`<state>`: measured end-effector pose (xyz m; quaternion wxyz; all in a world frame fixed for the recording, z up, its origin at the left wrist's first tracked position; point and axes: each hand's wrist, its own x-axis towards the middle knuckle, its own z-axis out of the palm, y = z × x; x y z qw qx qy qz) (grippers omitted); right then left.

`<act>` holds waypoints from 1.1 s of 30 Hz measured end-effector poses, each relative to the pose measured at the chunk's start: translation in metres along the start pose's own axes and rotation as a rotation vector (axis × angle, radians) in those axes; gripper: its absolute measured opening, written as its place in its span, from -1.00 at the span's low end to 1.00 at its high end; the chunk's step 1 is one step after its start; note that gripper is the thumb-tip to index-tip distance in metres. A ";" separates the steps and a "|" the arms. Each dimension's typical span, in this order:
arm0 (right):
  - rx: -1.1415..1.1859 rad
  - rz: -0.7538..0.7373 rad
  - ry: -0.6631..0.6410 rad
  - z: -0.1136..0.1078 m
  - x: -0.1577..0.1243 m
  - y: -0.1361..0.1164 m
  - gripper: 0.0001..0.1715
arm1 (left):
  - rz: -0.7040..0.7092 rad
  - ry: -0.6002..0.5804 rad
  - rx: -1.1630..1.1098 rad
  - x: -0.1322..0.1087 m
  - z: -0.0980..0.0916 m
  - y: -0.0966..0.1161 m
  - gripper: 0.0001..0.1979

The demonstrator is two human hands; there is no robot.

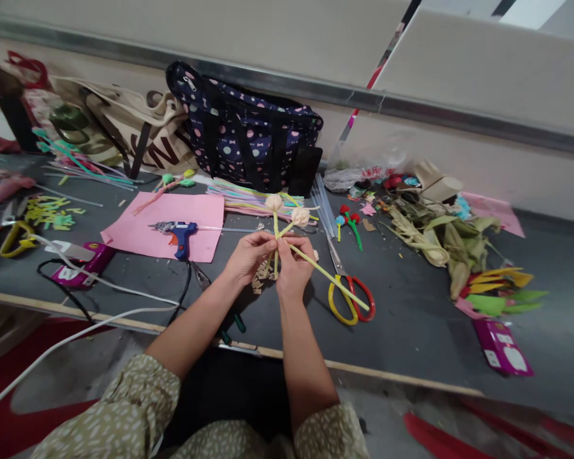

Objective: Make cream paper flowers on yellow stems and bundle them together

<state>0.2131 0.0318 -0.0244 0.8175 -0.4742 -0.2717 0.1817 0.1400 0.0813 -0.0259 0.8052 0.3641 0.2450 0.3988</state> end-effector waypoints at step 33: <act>-0.079 0.007 0.007 0.000 0.002 0.006 -0.85 | -0.010 -0.077 -0.061 -0.005 0.006 0.007 -0.68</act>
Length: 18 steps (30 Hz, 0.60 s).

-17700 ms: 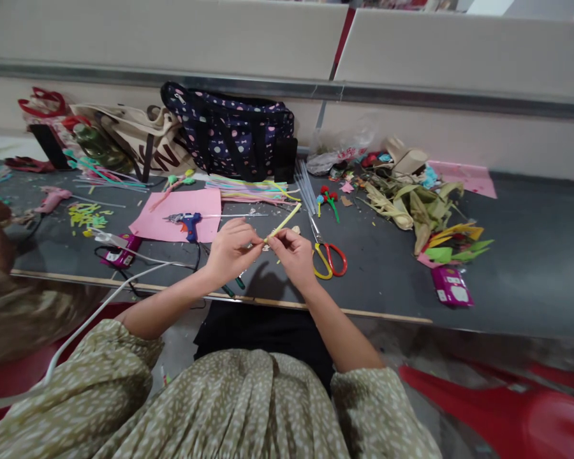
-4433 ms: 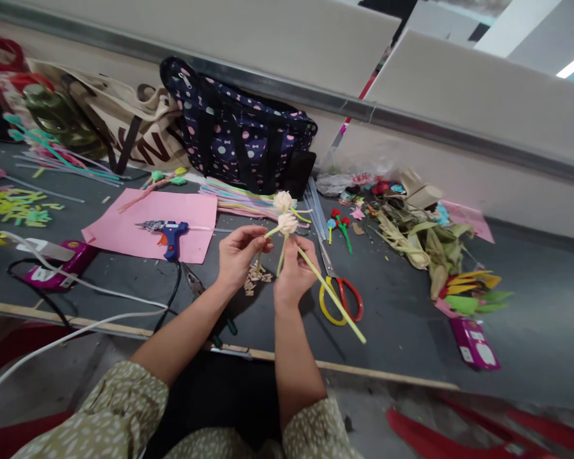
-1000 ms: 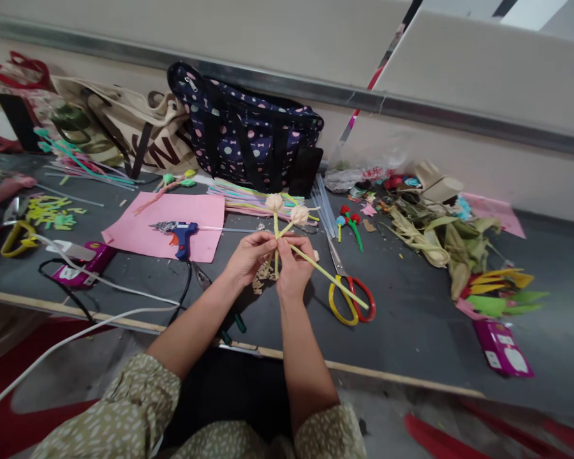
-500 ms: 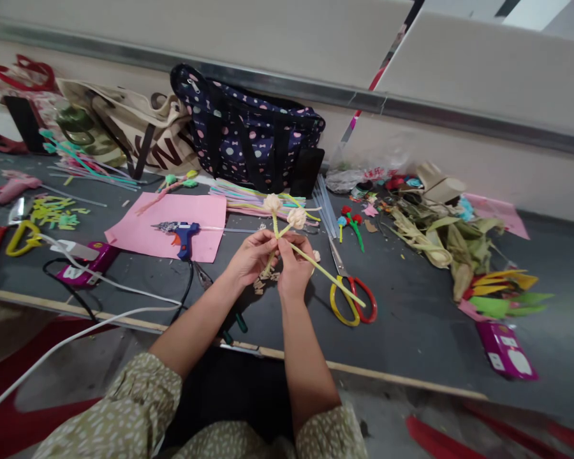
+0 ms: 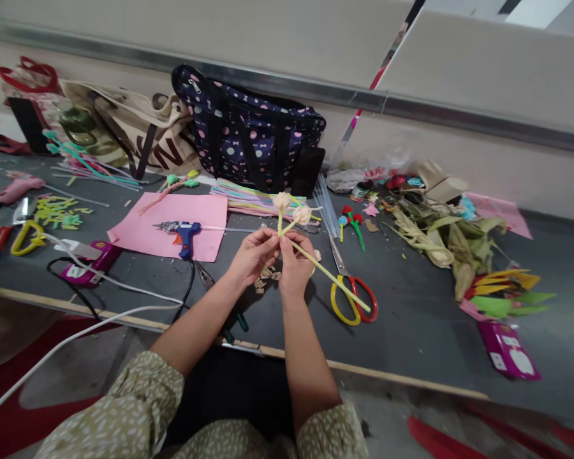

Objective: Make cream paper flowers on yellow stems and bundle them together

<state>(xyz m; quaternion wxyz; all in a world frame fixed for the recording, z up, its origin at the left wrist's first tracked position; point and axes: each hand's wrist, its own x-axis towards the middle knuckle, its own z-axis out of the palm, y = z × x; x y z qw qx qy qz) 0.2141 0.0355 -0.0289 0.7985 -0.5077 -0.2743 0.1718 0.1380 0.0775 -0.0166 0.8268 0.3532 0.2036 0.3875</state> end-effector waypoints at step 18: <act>-0.101 -0.015 -0.119 -0.007 0.001 0.003 -0.73 | 0.027 0.096 -0.041 0.007 -0.007 0.005 -0.68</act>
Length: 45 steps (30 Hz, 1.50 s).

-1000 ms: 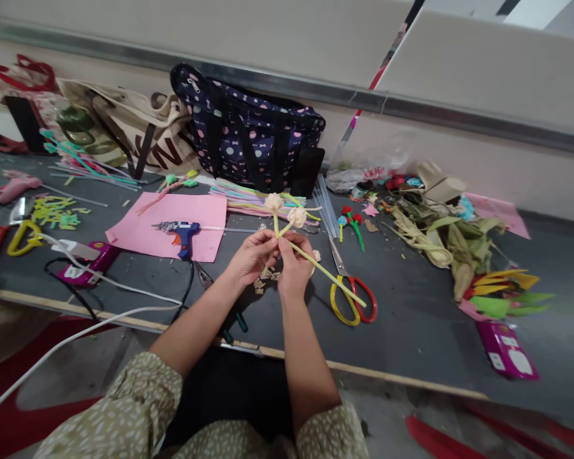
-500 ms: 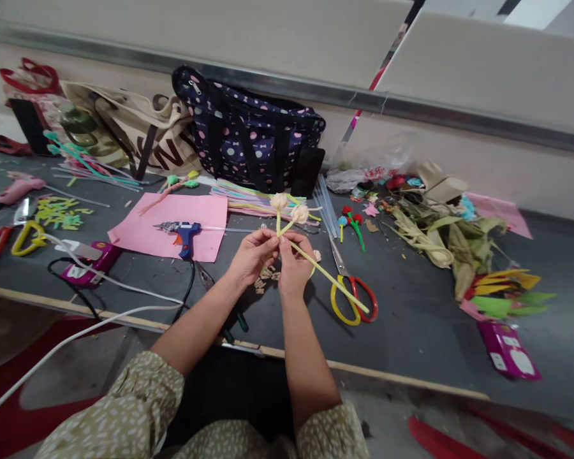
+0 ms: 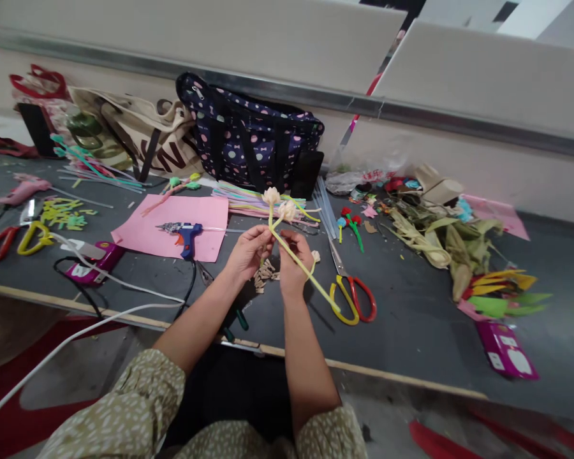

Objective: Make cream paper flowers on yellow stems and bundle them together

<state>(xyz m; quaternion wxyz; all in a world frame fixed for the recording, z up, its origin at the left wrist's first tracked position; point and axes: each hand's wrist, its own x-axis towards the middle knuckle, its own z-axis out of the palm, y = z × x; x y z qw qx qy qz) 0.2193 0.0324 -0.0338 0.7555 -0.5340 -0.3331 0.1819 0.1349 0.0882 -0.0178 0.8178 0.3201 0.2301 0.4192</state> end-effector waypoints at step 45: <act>0.018 0.028 0.004 -0.012 0.021 -0.013 -0.74 | -0.012 -0.099 0.201 -0.008 0.007 -0.010 -0.77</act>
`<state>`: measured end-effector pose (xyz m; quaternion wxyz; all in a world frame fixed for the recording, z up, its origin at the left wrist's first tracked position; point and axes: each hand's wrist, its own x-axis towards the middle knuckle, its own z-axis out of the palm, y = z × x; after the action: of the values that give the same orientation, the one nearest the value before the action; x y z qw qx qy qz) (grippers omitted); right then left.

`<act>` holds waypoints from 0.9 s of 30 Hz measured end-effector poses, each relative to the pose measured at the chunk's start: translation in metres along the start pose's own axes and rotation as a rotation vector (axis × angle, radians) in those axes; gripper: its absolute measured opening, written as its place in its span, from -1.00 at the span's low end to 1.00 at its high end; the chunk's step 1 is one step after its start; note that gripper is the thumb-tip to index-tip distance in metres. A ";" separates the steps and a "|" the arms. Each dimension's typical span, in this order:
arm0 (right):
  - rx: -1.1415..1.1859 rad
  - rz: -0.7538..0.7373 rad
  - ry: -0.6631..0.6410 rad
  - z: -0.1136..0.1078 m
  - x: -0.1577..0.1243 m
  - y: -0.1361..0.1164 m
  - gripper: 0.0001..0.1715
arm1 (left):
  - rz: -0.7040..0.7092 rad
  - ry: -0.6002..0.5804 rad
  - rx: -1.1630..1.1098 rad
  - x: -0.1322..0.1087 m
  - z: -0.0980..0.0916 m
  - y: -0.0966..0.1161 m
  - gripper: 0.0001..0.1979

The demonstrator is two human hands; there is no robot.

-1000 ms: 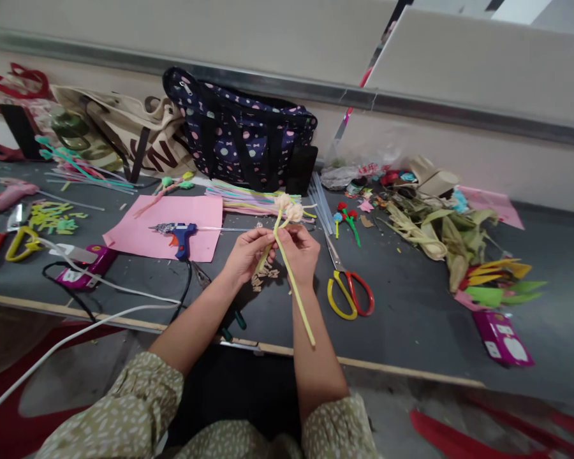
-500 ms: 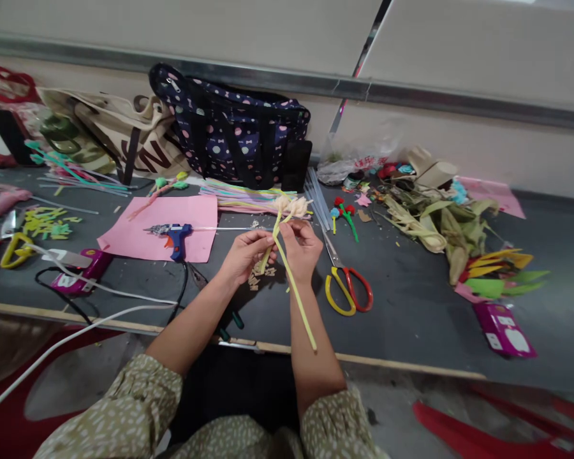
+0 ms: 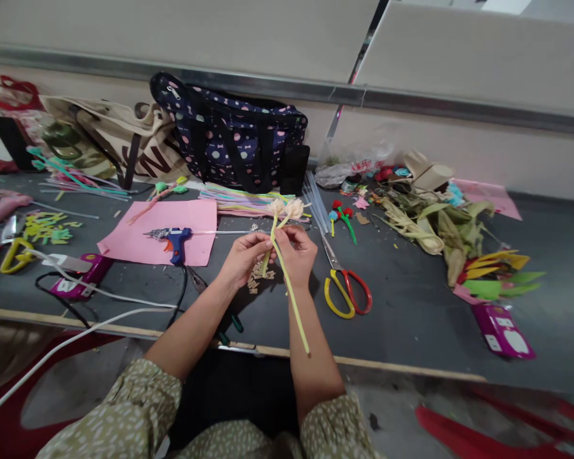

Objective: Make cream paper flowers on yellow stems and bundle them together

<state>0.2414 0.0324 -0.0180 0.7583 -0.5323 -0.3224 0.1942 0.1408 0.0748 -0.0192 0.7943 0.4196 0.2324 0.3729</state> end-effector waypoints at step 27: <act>-0.006 -0.002 -0.017 -0.004 -0.003 0.010 -0.80 | 0.168 0.219 -0.020 0.003 -0.003 0.004 -0.76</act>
<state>0.2420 0.0311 -0.0287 0.7542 -0.5324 -0.3300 0.1971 0.1388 0.0803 -0.0179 0.7343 0.3865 0.2782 0.4838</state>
